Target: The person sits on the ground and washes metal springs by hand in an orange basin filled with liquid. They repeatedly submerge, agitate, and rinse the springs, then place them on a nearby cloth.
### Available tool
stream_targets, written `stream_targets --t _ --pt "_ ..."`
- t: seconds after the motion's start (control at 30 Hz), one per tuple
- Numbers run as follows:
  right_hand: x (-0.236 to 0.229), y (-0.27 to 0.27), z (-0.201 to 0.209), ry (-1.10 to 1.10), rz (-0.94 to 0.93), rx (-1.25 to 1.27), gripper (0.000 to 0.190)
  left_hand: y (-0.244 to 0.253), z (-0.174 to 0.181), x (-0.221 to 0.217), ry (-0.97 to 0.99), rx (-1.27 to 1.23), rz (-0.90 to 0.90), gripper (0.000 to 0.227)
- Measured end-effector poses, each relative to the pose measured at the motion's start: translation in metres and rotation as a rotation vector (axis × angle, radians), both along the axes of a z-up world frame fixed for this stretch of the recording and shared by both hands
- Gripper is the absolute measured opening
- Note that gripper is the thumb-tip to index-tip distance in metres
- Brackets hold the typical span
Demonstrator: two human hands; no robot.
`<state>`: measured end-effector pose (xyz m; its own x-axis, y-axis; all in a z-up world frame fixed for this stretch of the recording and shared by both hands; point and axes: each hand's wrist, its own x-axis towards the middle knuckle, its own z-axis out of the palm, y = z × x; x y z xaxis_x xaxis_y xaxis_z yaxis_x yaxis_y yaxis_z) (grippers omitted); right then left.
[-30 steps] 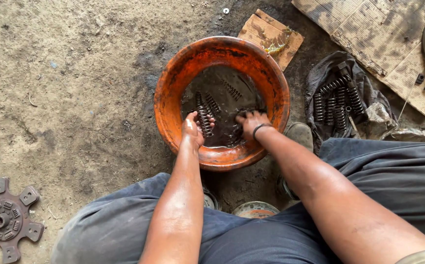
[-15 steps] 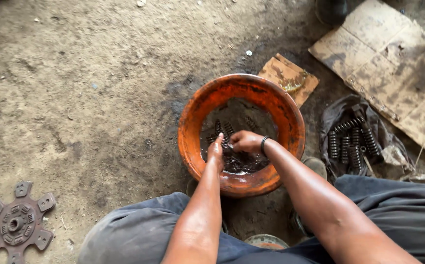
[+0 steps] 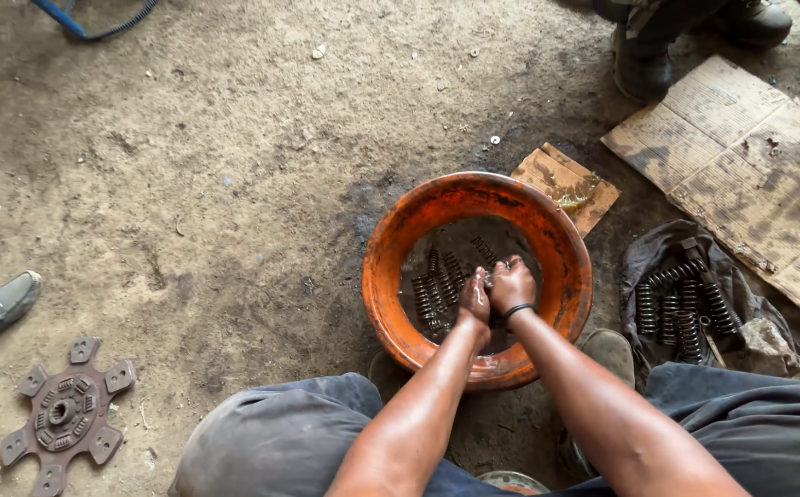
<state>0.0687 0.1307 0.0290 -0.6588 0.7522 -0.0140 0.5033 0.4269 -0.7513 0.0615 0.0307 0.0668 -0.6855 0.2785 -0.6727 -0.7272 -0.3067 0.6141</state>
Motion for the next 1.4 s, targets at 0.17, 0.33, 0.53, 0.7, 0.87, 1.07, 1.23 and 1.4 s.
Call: stream_targets --t 0.17,0.33,0.53,0.7,0.87,1.07,1.23,1.4 --pt "-0.009 0.05 -0.019 0.035 -0.127 -1.179 0.026 0.026 -0.029 0.01 0.343 -0.064 -0.08 0.048" --pt "-0.02 -0.023 -0.006 0.215 0.14 -1.587 0.027 -0.001 -0.062 -0.032 0.378 -0.43 -0.005 0.049" --pt "-0.03 -0.058 -0.018 0.398 0.08 -0.853 0.036 -0.019 -0.06 -0.047 0.103 -0.262 0.061 0.048" --pt "-0.024 0.02 -0.031 0.071 0.181 -0.352 0.034 0.004 -0.033 -0.011 0.21 -0.181 -0.075 0.047" --pt "-0.008 0.036 -0.019 0.035 -0.182 -1.197 0.031 0.03 -0.017 0.001 0.362 -0.292 -0.177 0.055" --pt "-0.012 -0.043 0.012 0.078 0.231 -0.335 0.028 -0.012 -0.048 -0.063 0.297 -0.905 -0.088 0.066" --pt "0.0 -0.086 0.016 -0.037 0.215 -0.269 0.039 -0.034 -0.074 -0.093 -0.016 -0.333 0.204 0.07" --pt "-0.013 -0.016 -0.01 -0.04 0.104 -0.327 0.044 0.009 -0.063 -0.052 0.237 -0.06 0.162 0.055"
